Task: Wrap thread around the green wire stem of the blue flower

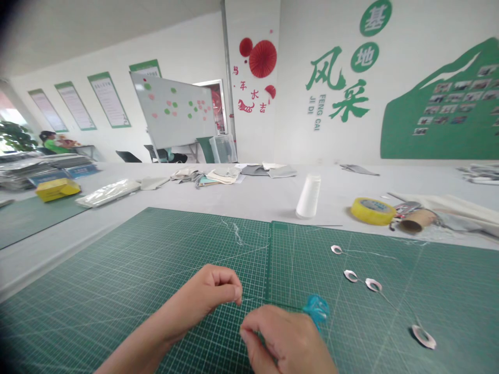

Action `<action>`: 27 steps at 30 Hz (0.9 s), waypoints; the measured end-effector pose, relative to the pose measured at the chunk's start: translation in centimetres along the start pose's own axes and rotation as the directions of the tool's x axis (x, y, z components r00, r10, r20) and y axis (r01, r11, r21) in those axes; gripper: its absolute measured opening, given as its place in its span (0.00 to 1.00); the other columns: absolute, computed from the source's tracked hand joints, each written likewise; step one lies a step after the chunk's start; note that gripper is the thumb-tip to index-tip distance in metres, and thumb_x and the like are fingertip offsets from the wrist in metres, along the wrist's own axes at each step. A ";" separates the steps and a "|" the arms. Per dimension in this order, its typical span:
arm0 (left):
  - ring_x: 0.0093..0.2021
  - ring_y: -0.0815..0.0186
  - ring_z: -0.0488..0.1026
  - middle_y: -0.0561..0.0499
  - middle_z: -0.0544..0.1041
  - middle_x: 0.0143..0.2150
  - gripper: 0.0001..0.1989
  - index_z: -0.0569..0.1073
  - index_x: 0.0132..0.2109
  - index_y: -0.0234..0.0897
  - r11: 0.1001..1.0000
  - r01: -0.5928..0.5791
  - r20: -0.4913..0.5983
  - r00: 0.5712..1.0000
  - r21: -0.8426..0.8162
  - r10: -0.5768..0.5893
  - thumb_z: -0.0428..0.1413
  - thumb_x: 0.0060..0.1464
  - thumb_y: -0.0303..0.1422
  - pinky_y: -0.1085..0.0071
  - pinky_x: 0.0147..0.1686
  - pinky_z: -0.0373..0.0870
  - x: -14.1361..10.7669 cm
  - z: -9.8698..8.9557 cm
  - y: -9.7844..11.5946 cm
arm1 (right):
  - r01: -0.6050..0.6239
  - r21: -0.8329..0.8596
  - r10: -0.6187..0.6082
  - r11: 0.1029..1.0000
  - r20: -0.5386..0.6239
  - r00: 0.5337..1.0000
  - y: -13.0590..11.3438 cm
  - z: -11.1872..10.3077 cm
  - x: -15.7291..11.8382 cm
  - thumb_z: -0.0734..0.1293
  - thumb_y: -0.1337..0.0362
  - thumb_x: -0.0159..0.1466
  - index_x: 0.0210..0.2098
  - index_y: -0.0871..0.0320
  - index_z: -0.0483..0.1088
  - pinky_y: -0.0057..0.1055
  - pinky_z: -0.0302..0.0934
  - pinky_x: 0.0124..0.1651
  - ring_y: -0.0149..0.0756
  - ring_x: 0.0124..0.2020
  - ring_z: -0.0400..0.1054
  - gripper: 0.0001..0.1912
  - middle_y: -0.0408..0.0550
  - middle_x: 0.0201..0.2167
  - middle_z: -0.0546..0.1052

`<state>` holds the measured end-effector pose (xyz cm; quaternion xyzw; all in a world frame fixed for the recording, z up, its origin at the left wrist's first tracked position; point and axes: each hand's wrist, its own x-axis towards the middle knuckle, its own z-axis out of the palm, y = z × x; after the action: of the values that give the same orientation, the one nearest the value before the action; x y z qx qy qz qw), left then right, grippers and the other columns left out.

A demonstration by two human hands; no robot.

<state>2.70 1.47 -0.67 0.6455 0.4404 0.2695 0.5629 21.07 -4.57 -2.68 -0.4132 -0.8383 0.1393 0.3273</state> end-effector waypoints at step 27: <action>0.16 0.76 0.50 0.57 0.72 0.20 0.05 0.75 0.23 0.36 0.966 0.188 0.377 0.920 -0.176 -0.111 0.55 0.42 0.26 0.74 0.17 0.42 -0.9 -0.4 0.4 | -0.471 0.362 0.454 0.805 0.137 0.881 1.7 0.0 0.9 0.63 0.57 0.61 0.25 0.58 0.71 0.27 0.42 0.24 0.29 0.20 0.45 0.13 0.33 0.17 0.50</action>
<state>2.03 0.85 -0.03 0.5858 0.3460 0.1461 0.7182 21.69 -2.76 -3.15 -0.5293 -0.6753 0.3852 0.3397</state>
